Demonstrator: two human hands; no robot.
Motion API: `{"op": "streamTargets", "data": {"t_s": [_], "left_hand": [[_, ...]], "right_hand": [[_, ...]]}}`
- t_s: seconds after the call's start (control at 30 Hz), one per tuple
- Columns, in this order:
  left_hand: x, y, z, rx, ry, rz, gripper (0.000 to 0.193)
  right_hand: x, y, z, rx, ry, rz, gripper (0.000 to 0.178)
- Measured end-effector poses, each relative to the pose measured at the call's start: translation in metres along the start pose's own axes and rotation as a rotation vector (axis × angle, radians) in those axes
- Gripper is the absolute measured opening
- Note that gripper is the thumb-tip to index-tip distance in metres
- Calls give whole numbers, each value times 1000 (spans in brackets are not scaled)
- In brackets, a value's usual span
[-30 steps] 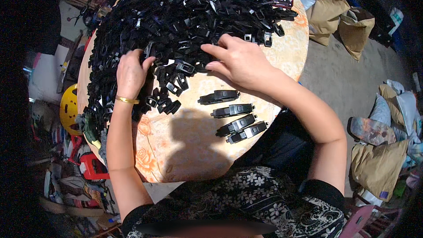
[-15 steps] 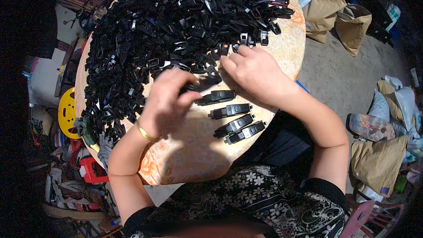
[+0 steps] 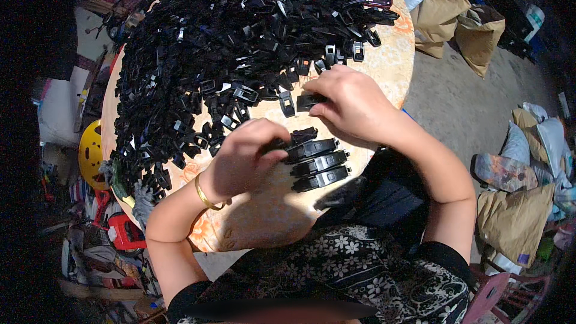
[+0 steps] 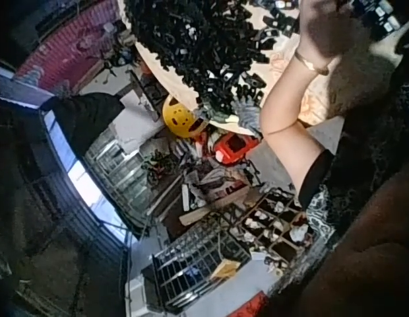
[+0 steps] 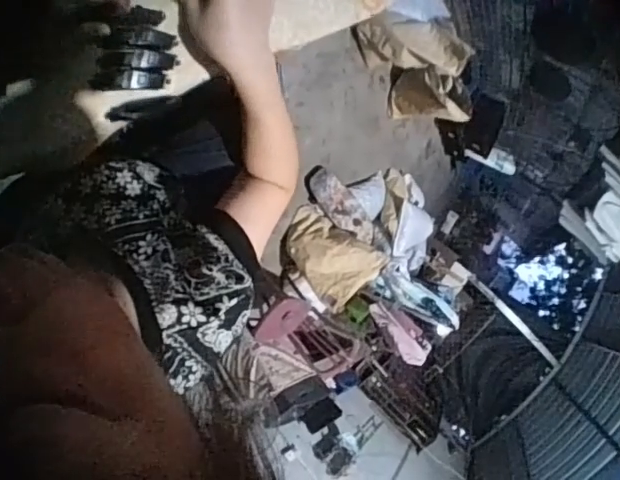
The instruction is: The person picks up plastic components from a pile and snaps the pieces together by hand, placing each assembled unit into a stack on the table.
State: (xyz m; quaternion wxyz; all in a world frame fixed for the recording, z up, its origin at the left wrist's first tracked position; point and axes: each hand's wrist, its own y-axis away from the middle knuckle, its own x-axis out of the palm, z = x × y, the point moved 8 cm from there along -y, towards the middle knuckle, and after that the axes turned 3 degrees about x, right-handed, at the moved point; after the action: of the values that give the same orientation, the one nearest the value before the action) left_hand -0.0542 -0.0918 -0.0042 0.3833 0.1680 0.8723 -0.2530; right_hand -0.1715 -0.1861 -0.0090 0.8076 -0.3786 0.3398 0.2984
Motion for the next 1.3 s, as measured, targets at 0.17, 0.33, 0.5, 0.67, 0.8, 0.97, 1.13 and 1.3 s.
{"op": "streamTargets", "data": {"t_s": [0.17, 0.33, 0.5, 0.67, 0.8, 0.97, 1.13, 1.3], "left_hand": [[-15, 3, 24, -158, -122, -188, 23], [-19, 4, 20, -81, -219, -223, 19], [-15, -3, 18, -51, -167, -211, 17], [-10, -1, 20, -61, -146, -234, 17], [-7, -7, 16, -5, 60, 99, 15], [-102, 0, 60, -201, -746, -341, 14], [-168, 43, 111, -491, -1178, -486, 29], [-165, 43, 125, -578, -1037, -388, 27]], "right_hand": [[5, -1, 15, -38, -190, 126, 23], [1, 2, 20, -42, -29, 122, 21], [5, -8, 21, -178, -126, 161, 21], [13, -7, 33, -212, -130, 122, 26], [13, -3, 30, -193, -183, 271, 25], [12, -6, 21, -96, -217, 161, 28], [28, -21, 27, -131, 94, 15, 30], [32, -18, 19, -154, 94, -1, 16]]}}
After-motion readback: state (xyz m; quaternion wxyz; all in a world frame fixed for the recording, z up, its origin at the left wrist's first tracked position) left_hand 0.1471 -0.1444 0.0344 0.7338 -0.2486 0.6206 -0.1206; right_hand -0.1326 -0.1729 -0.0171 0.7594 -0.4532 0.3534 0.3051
